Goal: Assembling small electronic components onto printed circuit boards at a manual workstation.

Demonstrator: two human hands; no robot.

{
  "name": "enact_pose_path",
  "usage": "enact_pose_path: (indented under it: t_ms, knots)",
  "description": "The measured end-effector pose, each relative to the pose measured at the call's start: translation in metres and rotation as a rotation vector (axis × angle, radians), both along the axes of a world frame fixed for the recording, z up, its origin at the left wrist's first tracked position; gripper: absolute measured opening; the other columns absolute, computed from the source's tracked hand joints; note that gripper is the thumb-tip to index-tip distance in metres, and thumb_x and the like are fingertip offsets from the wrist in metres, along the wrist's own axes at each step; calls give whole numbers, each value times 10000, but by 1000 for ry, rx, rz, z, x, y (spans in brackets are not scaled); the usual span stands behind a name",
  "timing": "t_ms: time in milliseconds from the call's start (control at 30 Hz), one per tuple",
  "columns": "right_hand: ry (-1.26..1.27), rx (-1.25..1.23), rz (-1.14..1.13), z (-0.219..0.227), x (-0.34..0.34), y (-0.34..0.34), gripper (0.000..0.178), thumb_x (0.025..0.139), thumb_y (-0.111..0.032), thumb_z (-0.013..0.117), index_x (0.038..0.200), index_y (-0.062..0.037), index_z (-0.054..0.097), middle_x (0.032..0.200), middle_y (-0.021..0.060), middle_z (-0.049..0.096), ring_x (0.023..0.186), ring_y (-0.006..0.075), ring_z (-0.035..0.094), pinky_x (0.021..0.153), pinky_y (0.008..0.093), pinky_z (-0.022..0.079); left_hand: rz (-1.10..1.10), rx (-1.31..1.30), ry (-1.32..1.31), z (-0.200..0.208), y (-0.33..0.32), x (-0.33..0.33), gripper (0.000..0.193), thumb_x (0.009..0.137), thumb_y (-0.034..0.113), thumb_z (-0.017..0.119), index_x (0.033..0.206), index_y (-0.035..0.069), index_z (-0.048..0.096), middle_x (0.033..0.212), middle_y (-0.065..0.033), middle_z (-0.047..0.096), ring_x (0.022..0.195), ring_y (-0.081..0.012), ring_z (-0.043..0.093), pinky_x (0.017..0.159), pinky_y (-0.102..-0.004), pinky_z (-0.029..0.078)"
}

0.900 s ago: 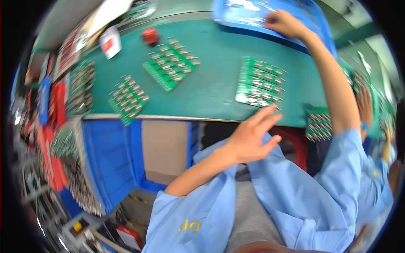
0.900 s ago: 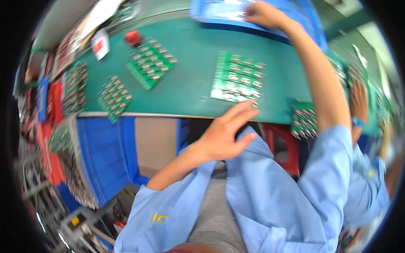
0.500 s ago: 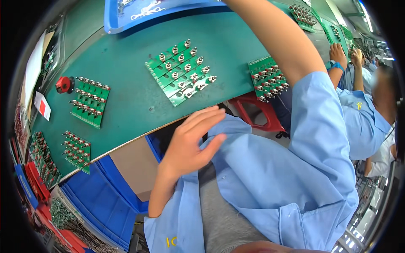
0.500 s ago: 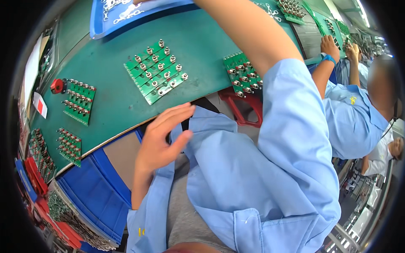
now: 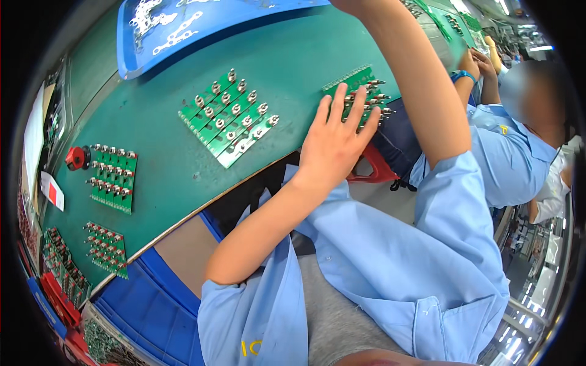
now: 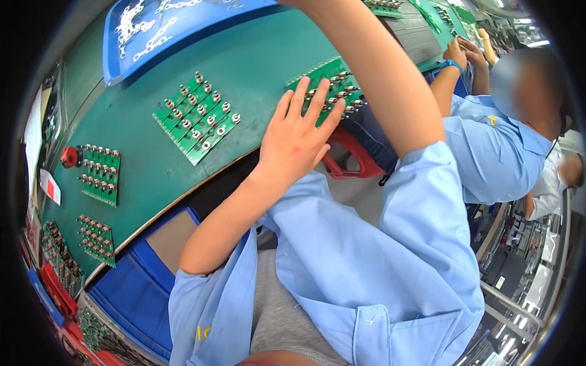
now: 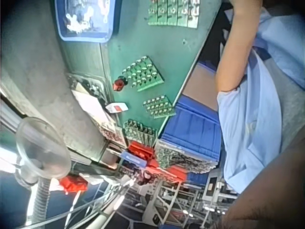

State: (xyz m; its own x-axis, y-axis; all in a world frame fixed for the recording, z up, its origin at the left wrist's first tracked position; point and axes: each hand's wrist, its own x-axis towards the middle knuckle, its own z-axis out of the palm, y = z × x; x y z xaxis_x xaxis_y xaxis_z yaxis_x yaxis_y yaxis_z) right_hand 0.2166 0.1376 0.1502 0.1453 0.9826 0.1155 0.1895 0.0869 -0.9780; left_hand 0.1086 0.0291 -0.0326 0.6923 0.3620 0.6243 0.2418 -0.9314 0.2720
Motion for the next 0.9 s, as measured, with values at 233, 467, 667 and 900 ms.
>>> enact_pose_path:
  t_ms: [233,467,667,900]
  knots:
    - [172,219,50,-34,39,-38,123,1010,-75,696,930,14,727,841,85,729,776,142,654,758,241,535,-62,-33,76,1,16,41,423,860,154,760,1265,53,696,1433,-189,622,1143,-412,618,909,-445,520]
    - [288,178,-146,-67,36,-65,88,990,-56,738,931,9,732,822,76,723,720,126,643,695,209,514,67,-163,-15,-16,66,106,261,893,218,741,1114,83,777,1316,-180,649,1145,-378,585,948,-483,499]
    - [206,171,-26,-81,65,-92,81,988,4,685,1026,22,754,1025,121,751,879,205,643,837,280,516,-22,-207,-221,20,39,21,247,854,144,785,1086,62,759,1224,-127,715,1128,-326,666,1027,-432,508]
    - [-282,496,436,-105,11,-67,171,843,103,775,988,18,745,1001,94,745,844,204,661,748,291,528,260,-402,-375,70,72,-125,291,973,23,685,1258,2,739,1164,-96,758,988,-219,684,885,-331,533]
